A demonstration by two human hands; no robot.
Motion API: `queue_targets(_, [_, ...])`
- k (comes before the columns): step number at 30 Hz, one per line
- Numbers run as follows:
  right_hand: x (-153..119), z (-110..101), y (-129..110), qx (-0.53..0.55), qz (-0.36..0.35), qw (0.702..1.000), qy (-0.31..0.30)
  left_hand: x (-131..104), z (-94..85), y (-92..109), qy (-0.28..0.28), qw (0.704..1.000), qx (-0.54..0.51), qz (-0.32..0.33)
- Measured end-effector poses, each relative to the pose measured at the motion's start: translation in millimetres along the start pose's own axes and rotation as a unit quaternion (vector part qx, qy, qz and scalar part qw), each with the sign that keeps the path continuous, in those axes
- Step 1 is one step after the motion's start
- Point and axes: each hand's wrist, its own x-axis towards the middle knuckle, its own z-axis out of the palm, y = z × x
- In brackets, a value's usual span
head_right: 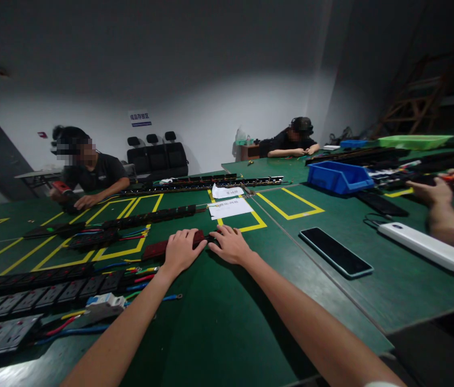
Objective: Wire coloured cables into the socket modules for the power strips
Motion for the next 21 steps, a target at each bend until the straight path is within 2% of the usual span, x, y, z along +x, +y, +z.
queue_targets(8, [-0.1, -1.6, -1.0, -0.011, 0.084, 0.994, 0.071, 0.0, -0.6, 0.7, 0.0, 1.0, 0.001, -0.002])
queue_targets(21, [0.2, 2.8, 0.1, -0.05, 0.101, 0.992, 0.052, -0.6, 0.6, 0.8, 0.002, 1.0, 0.009, -0.002])
